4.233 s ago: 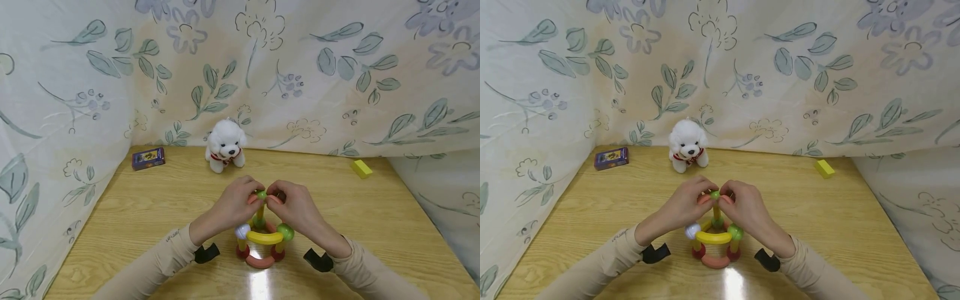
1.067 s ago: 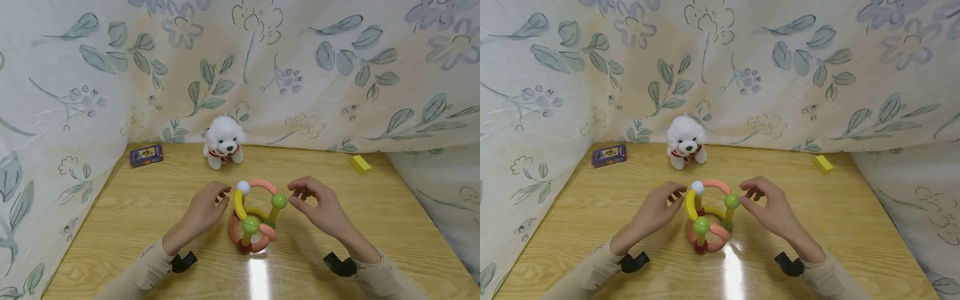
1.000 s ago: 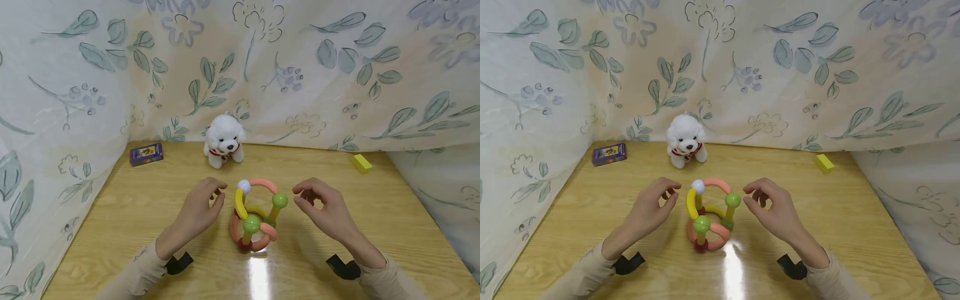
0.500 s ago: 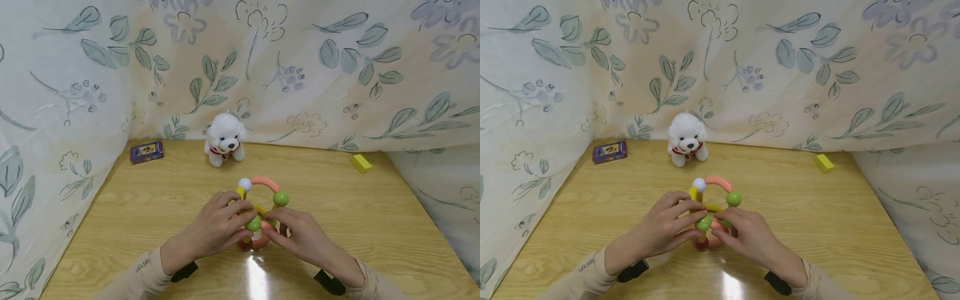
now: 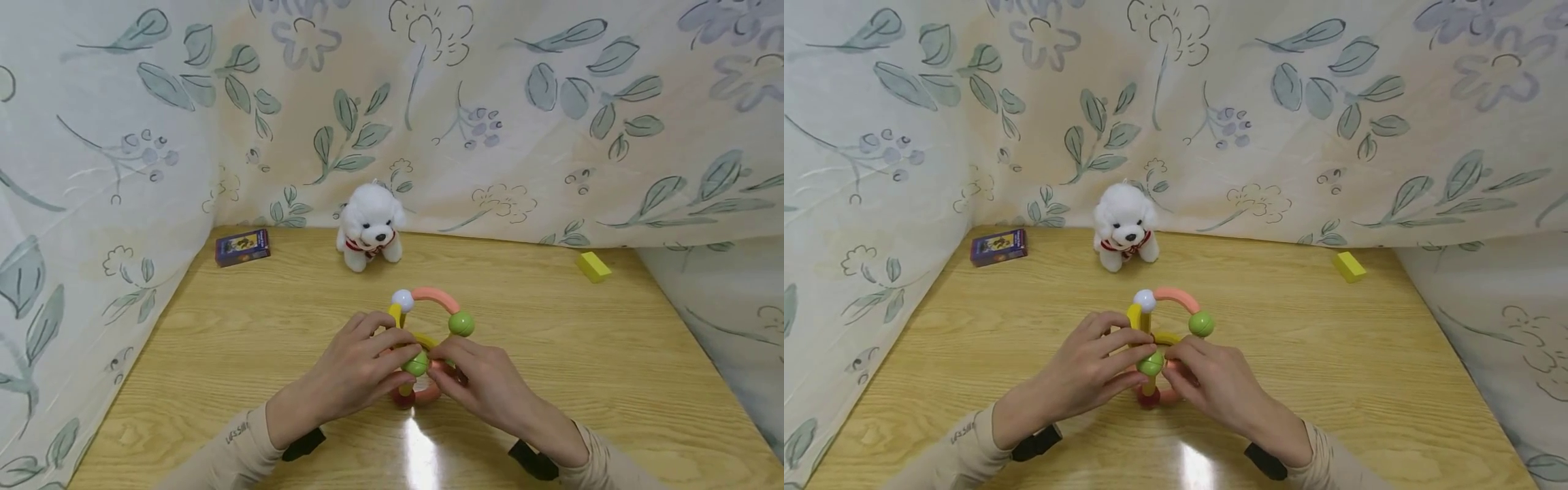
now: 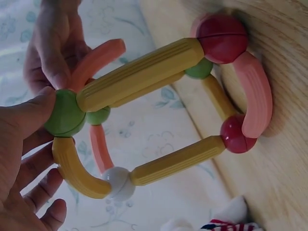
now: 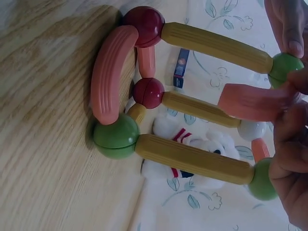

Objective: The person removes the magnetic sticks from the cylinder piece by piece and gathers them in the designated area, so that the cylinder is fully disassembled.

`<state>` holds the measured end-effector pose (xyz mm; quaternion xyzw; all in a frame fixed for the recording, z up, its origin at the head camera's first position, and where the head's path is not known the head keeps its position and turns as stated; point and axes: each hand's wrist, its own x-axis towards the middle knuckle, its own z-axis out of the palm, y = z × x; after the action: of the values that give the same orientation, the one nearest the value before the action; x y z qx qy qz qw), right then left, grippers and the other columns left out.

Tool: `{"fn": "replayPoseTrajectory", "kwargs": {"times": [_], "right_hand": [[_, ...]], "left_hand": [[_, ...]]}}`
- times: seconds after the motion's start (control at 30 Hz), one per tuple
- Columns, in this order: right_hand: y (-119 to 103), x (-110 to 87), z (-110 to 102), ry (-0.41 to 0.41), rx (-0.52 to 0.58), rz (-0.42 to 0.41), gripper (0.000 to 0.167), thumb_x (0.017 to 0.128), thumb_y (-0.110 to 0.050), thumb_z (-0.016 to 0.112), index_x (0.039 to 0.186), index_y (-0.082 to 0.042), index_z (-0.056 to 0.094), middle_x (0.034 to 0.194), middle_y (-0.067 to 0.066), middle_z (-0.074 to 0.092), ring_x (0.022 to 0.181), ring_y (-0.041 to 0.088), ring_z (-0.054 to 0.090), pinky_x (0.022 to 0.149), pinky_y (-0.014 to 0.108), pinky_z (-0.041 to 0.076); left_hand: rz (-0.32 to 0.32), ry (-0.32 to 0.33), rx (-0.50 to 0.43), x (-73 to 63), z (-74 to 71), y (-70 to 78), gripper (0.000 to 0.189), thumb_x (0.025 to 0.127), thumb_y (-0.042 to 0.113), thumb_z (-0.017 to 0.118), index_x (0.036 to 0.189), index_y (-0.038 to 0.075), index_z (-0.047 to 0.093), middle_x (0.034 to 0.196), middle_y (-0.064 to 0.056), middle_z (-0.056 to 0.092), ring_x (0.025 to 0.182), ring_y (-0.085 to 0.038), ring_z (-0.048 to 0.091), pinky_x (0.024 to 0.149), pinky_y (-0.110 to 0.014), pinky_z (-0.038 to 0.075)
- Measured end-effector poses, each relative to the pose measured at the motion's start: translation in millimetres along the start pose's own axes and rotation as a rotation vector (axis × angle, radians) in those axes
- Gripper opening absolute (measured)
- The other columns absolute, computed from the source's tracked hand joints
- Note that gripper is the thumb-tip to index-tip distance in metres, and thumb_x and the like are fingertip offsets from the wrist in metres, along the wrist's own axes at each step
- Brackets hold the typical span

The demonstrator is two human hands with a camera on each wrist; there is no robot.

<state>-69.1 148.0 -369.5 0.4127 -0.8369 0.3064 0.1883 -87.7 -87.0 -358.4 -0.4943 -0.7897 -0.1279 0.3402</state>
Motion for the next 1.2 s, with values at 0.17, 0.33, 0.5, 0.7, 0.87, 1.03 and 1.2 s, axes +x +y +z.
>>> {"fn": "replayPoseTrajectory", "kwargs": {"times": [0.17, 0.33, 0.5, 0.7, 0.87, 1.03, 1.2], "right_hand": [[3, -1.5, -17, 0.039, 0.078, 0.071, 0.015, 0.089, -0.008, 0.069, 0.101, -0.017, 0.067, 0.081, -0.011, 0.062, 0.062, -0.007, 0.045, 0.055, 0.005, 0.034], [24, -1.4, -58, 0.174, 0.052, 0.370, 0.017, 0.091, -0.005, 0.066, 0.106, -0.012, 0.070, 0.078, -0.006, 0.066, 0.067, 0.002, 0.052, 0.058, 0.015, 0.040], [80, -10.5, -86, 0.071, -0.035, 0.668, 0.027, 0.101, -0.024, 0.053, 0.113, -0.007, 0.069, 0.086, 0.004, 0.066, 0.067, 0.008, 0.051, 0.059, 0.021, 0.042], [139, -44.1, -77, -0.278, -0.106, 0.789, 0.031, 0.101, -0.024, 0.053, 0.109, 0.001, 0.070, 0.086, 0.011, 0.071, 0.069, 0.017, 0.058, 0.061, 0.030, 0.044], [151, -57.8, -65, -0.376, -0.149, 0.773, 0.020, 0.096, -0.015, 0.060, 0.098, 0.001, 0.073, 0.088, 0.014, 0.072, 0.083, 0.033, 0.067, 0.072, 0.045, 0.052], [153, -60.9, -60, -0.419, -0.142, 0.772, 0.018, 0.095, -0.012, 0.060, 0.096, 0.000, 0.073, 0.093, 0.017, 0.073, 0.089, 0.039, 0.067, 0.077, 0.051, 0.052], [153, -62.4, -57, -0.397, -0.157, 0.765, 0.016, 0.094, -0.010, 0.061, 0.097, 0.001, 0.072, 0.094, 0.019, 0.072, 0.089, 0.040, 0.066, 0.077, 0.052, 0.052]], "left_hand": [[-0.004, -0.003, -0.007, -0.6, -0.7, -0.5, 0.032, 0.080, 0.037, 0.078, 0.104, 0.016, 0.074, 0.104, 0.005, 0.071, 0.100, -0.020, 0.057, 0.078, -0.030, 0.043], [-0.002, -0.002, -0.015, 0.4, -0.5, -1.3, 0.032, 0.080, 0.037, 0.078, 0.103, 0.016, 0.075, 0.103, 0.005, 0.071, 0.100, -0.021, 0.057, 0.079, -0.030, 0.043], [-0.006, -0.002, -0.003, 0.0, -0.2, -0.8, 0.032, 0.079, 0.038, 0.079, 0.102, 0.017, 0.075, 0.102, 0.005, 0.071, 0.099, -0.019, 0.056, 0.077, -0.030, 0.042], [-0.008, -0.015, 0.005, -0.6, 0.0, 1.6, 0.031, 0.079, 0.039, 0.078, 0.102, 0.019, 0.074, 0.102, 0.007, 0.070, 0.100, -0.018, 0.056, 0.077, -0.028, 0.041], [-0.006, -0.010, 0.006, 0.1, -0.8, 1.1, 0.031, 0.080, 0.039, 0.078, 0.102, 0.018, 0.075, 0.102, 0.006, 0.071, 0.100, -0.018, 0.056, 0.076, -0.028, 0.041], [-0.013, -0.009, 0.006, -0.6, -2.0, 0.0, 0.034, 0.077, 0.040, 0.081, 0.103, 0.018, 0.075, 0.102, 0.006, 0.071, 0.100, -0.018, 0.056, 0.077, -0.029, 0.042], [-0.011, -0.004, 0.007, -1.2, -2.0, -0.5, 0.035, 0.076, 0.039, 0.082, 0.103, 0.018, 0.075, 0.102, 0.006, 0.071, 0.100, -0.018, 0.056, 0.077, -0.029, 0.042]]}}
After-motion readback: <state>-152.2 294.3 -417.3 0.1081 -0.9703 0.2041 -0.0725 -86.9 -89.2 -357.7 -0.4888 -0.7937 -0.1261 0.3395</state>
